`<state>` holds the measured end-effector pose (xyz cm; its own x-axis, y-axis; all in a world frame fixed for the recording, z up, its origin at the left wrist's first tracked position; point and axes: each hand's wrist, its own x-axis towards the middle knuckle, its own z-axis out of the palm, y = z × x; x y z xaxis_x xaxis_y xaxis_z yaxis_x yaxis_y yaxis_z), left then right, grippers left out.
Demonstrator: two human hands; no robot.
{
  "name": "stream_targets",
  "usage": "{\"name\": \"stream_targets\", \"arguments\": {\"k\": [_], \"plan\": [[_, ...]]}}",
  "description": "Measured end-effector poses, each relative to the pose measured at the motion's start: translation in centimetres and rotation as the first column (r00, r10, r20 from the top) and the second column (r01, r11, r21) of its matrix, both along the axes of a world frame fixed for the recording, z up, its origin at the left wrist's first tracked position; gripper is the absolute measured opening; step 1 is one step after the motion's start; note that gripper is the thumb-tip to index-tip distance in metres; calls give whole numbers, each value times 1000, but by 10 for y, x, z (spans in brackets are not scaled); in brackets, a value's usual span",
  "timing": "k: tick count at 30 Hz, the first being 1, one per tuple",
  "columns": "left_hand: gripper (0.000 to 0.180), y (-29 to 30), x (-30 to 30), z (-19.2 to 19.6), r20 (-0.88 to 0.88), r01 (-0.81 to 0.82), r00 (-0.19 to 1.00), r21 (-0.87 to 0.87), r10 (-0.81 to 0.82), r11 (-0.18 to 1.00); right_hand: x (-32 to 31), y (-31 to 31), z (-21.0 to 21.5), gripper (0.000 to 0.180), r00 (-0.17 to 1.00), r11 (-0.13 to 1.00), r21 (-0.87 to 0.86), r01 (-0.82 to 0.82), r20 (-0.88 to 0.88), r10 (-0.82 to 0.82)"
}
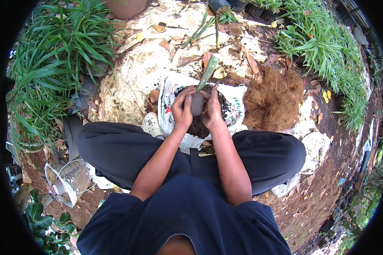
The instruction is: The person sits on the ground and packs soil around a small plant stem using both hands. The person repeatedly scoops soil from a bag and presses it around the base of the plant to secure it.
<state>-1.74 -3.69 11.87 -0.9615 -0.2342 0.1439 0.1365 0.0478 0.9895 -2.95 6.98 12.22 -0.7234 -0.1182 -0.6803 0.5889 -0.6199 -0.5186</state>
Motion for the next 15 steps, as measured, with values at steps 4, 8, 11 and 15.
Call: {"name": "stream_targets", "arguments": {"k": [4,8,11,15], "plan": [[35,4,9,7,-174,136,964,-316,-198,939,3,3,7,92,995,994,-110,8,101,3],[31,4,14,6,-174,59,974,-421,-145,905,12,-2,9,88,997,990,-140,0,73,10],[28,0,18,1,-213,71,963,-394,-167,916,17,-9,5,69,992,999,1,32,122,-32],[22,-1,22,-7,-134,131,973,-344,-187,930,19,-11,-2,58,992,995,98,32,122,-44]]}}
